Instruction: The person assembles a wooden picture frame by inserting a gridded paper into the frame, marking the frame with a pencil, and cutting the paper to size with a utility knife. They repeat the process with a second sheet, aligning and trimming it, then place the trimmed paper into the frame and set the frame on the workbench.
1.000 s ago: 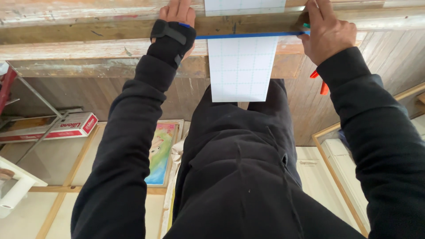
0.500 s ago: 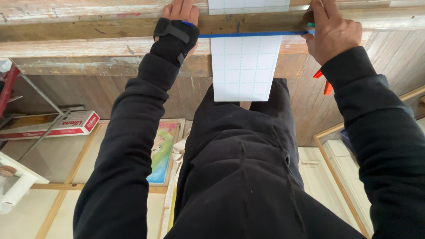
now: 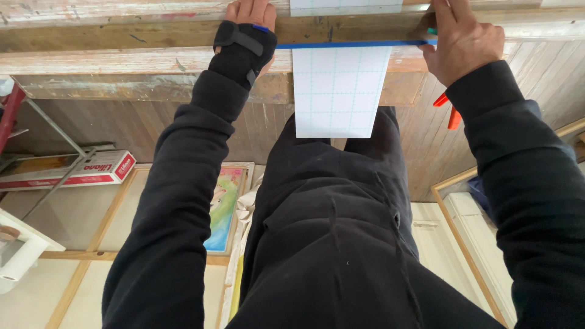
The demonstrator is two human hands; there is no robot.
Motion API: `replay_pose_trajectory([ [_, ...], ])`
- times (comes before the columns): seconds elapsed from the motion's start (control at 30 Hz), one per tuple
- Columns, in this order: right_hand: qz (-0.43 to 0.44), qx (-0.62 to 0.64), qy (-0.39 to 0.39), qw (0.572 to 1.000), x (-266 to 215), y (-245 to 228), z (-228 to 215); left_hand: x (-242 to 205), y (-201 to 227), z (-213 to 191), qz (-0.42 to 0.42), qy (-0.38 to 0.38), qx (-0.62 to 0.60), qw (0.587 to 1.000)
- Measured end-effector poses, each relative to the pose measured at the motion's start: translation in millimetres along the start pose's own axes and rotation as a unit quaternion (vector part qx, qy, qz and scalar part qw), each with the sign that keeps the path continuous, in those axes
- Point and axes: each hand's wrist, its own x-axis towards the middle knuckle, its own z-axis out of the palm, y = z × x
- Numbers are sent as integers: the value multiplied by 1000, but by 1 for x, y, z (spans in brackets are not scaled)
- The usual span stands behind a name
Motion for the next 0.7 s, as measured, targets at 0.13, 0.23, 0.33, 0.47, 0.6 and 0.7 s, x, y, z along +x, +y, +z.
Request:
replay_pose_trajectory([
  [0.13, 7, 3, -10, 1000, 1, 0, -6, 3, 1, -3, -1, -14, -14, 1000],
  [0.23, 0, -8, 1, 1000, 1, 1, -1, 2, 1, -4, -4, -22, -16, 1000],
  [0.33, -9, -25, 4, 1000, -1, 5, 6, 2, 0, -2, -1, -11, -6, 1000],
  [0.47, -7, -41, -15, 999, -5, 8, 16, 1, 2, -2, -1, -7, -2, 1000],
  [0.6, -11, -25, 0, 1000, -4, 7, 14, 0, 0, 3, -4, -13, -3, 1000],
  [0.7, -3, -26, -21, 999, -4, 7, 13, 1, 1, 2, -6, -13, -7, 1000],
])
